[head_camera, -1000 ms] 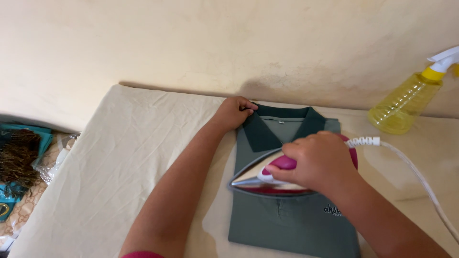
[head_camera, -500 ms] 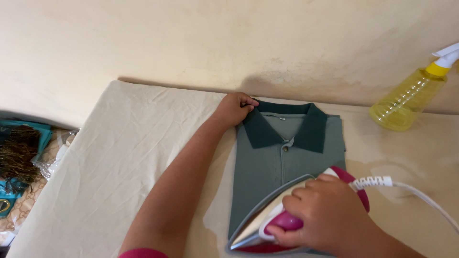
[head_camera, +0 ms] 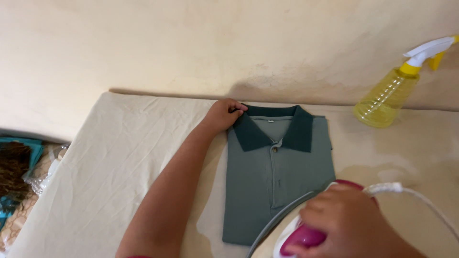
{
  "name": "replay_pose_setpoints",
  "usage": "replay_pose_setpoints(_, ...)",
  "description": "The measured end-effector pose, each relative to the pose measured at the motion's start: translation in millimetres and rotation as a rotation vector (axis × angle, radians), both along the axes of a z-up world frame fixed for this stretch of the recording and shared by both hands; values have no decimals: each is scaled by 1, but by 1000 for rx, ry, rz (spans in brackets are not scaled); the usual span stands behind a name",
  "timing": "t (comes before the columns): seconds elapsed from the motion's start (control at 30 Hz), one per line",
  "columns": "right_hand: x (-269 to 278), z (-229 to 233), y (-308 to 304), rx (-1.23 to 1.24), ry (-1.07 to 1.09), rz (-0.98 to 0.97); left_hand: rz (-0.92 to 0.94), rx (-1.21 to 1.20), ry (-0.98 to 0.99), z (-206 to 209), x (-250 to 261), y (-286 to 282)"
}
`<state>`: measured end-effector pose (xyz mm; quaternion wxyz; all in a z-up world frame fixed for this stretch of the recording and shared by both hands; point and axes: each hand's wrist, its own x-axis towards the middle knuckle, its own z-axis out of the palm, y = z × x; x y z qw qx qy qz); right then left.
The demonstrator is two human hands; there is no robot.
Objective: Ironing and folding a polo shirt on an ironing board and placing it in a basket.
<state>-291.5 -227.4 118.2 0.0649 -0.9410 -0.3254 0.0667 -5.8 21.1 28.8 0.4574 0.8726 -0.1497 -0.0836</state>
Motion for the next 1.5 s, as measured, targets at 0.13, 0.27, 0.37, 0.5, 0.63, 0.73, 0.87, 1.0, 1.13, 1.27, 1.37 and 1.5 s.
replay_pose_setpoints(0.13,14,16,-33,157,-445,-473,-28,-36,-14,1,-1,2)
replay_pose_setpoints(0.27,34,16,-53,62,-621,-698,-62,-27,-35,0,0,1)
replay_pose_setpoints(0.37,48,10,-56,-160,-623,-799,-52,14,-49,1,-1,0)
replay_pose_setpoints(0.5,62,5,-36,-211,-403,-787,-25,79,-51,2,-1,-2)
replay_pose_setpoints(0.63,64,15,-25,-335,-173,-788,-5,61,-75,-11,4,-2)
replay_pose_setpoints(0.73,58,9,-38,-313,-164,-716,-22,79,-75,-10,5,-1)
replay_pose_setpoints(0.87,38,-4,-56,-233,-200,-594,-17,56,-47,-5,1,0)
replay_pose_setpoints(1.0,15,-23,-76,-96,-318,-380,-23,67,-57,-6,0,-2)
replay_pose_setpoints(1.13,-13,-23,-74,53,-378,-253,-13,72,-32,3,-7,-2)
replay_pose_setpoints(1.27,-31,-24,-77,60,-336,-226,-5,23,-73,-6,-6,-3)
replay_pose_setpoints(1.37,-34,-22,-78,56,-336,-166,-10,110,-355,-2,-12,-9)
replay_pose_setpoints(1.5,-27,-16,-78,139,-492,-151,-151,227,-618,28,-44,-30)
